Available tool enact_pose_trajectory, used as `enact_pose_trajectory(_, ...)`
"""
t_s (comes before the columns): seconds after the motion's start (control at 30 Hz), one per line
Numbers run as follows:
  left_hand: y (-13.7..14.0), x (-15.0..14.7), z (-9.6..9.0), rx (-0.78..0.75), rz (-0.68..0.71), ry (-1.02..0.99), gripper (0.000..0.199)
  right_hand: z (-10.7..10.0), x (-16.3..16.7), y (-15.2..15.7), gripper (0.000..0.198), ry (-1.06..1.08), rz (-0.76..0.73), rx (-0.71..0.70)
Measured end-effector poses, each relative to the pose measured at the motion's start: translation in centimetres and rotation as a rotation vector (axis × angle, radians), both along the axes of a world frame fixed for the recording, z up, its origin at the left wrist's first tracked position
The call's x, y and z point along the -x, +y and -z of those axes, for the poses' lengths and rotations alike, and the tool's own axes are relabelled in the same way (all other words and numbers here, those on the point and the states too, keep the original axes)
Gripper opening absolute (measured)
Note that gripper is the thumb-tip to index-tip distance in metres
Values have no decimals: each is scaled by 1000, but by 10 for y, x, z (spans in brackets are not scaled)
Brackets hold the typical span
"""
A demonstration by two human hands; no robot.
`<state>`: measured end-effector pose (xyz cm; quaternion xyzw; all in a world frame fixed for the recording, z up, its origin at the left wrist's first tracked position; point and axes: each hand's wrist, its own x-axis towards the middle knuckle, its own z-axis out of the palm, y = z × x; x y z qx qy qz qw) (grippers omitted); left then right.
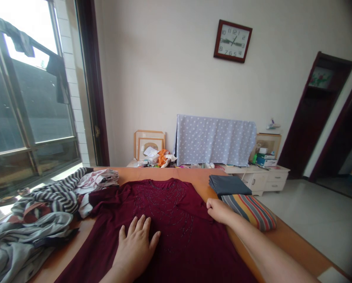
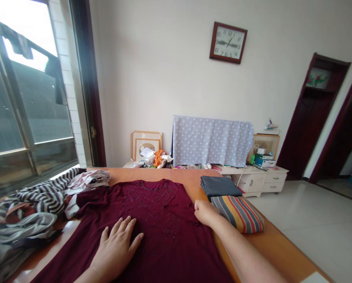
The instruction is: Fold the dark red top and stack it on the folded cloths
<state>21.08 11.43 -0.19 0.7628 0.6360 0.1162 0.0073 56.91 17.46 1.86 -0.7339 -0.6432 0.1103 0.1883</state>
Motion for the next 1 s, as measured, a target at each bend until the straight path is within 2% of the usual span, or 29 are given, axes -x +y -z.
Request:
enact_pose_trajectory(0.13,0,0,-1,0,3,-4,74,-2,-4,3,6,-61,53,30)
enact_pose_trajectory(0.37,0,1,0,-6,-1,-4,75,-3,3,13,3,-67,48,85)
enact_pose_trajectory(0.7,1,1,2,-8,-10,3,74,-9,49,77,14,53,92,-122)
enact_pose_trajectory(0.83,1,0,0,14,-23,6,73,-3,65,104,16,89,161,-116)
enact_pose_trajectory(1.0,2,0,-1,36,-26,7,74,4,72,132,36,123,234,-52)
